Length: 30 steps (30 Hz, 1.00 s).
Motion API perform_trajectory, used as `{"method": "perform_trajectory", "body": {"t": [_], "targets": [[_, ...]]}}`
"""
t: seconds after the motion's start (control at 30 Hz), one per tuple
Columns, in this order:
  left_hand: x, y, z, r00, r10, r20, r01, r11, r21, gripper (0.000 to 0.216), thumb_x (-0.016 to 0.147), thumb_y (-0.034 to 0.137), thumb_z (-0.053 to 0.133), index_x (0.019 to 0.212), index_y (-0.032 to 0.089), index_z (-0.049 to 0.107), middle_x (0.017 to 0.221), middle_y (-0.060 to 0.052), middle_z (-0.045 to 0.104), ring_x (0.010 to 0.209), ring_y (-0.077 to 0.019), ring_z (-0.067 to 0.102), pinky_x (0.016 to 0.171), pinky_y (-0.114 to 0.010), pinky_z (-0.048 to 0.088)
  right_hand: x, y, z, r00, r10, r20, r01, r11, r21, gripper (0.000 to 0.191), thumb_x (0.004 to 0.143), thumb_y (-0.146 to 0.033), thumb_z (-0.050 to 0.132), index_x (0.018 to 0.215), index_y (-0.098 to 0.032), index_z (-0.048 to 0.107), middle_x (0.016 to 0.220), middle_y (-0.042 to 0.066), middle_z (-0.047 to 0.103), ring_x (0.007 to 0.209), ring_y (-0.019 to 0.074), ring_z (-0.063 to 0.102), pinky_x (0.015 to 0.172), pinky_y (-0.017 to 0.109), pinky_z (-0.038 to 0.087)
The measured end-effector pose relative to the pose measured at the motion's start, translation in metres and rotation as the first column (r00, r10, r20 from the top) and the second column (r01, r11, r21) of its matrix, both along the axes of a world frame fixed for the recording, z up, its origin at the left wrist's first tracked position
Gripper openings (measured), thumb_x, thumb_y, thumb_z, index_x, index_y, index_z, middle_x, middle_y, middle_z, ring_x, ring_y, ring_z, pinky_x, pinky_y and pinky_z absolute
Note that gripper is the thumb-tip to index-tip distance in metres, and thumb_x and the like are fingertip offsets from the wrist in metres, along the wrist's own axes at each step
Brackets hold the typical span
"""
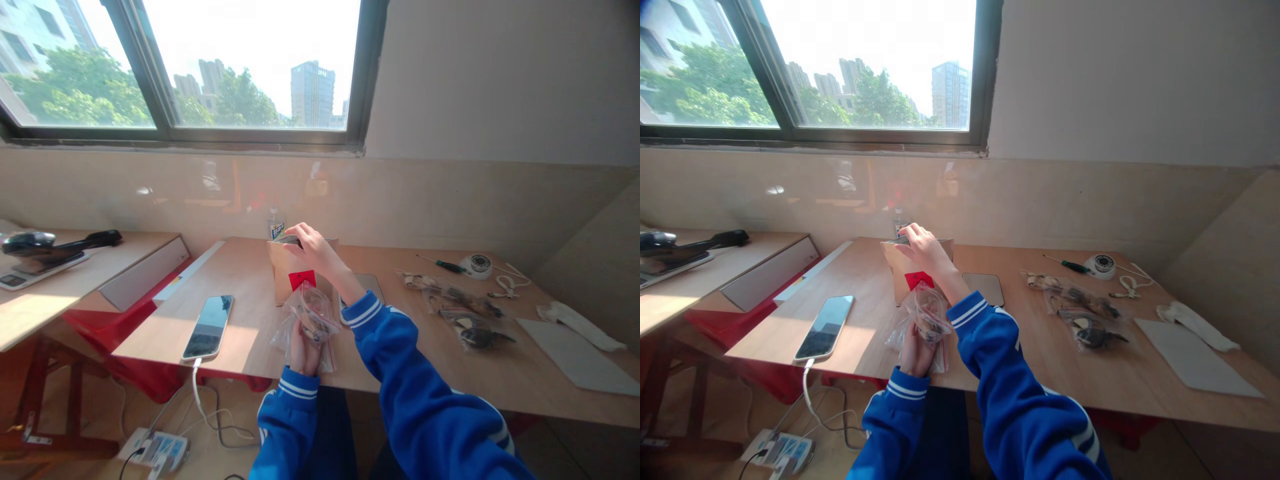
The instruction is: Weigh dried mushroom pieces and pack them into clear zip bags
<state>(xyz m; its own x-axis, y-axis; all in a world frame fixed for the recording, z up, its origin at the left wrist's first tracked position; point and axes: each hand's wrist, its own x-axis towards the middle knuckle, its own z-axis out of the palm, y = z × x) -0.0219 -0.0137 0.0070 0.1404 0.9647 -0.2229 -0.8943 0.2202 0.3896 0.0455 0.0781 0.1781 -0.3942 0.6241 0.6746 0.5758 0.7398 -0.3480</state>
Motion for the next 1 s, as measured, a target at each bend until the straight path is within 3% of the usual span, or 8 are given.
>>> {"method": "perform_trajectory", "body": {"t": [0.3,0.63,0.87,1.0], "targets": [[0.000,0.002,-0.001,0.999,0.004,0.041,-0.003,1.000,-0.027,0.034,0.092,0.022,0.035,0.110,0.019,0.064,0.102,-0.007,0.071,0.101,-0.0197,0.064,0.096,-0.040,0.048,0.004,-0.001,-0.005,0.998,-0.057,0.002,0.057,0.997,-0.057,0.021,0.096,-0.025,0.040,0.101,-0.018,0.059,0.100,0.005,0.068,0.092,0.0151,0.063,0.080,0.025,0.046],[-0.001,0.001,-0.003,0.999,0.022,0.032,-0.021,0.999,-0.025,0.033,0.091,0.020,0.037,0.101,0.016,0.068,0.099,-0.010,0.071,0.102,-0.0215,0.064,0.089,-0.037,0.052,-0.006,0.000,-0.012,0.983,-0.159,0.090,0.151,0.985,0.082,0.026,0.096,-0.023,0.038,0.112,-0.013,0.057,0.111,0.010,0.065,0.103,0.0186,0.059,0.090,0.030,0.041],[0.000,0.000,0.002,1.000,0.015,0.009,-0.015,0.999,-0.046,0.035,0.092,0.021,0.035,0.095,0.016,0.069,0.096,-0.008,0.071,0.101,-0.0201,0.064,0.089,-0.036,0.051,-0.007,0.000,-0.012,0.983,-0.166,0.084,0.165,0.986,0.014,0.033,0.090,-0.012,0.037,0.119,-0.014,0.054,0.108,0.008,0.067,0.098,0.0176,0.061,0.089,0.030,0.043],[0.000,0.000,0.004,1.000,0.012,-0.001,-0.012,0.999,-0.037,0.035,0.092,0.021,0.035,0.095,0.015,0.069,0.098,-0.008,0.071,0.101,-0.0196,0.064,0.090,-0.035,0.051,-0.006,0.001,-0.009,0.981,-0.158,0.117,0.157,0.987,0.018,0.039,0.091,-0.012,0.033,0.127,-0.015,0.049,0.117,0.007,0.065,0.111,0.0164,0.056,0.103,0.034,0.033]]}}
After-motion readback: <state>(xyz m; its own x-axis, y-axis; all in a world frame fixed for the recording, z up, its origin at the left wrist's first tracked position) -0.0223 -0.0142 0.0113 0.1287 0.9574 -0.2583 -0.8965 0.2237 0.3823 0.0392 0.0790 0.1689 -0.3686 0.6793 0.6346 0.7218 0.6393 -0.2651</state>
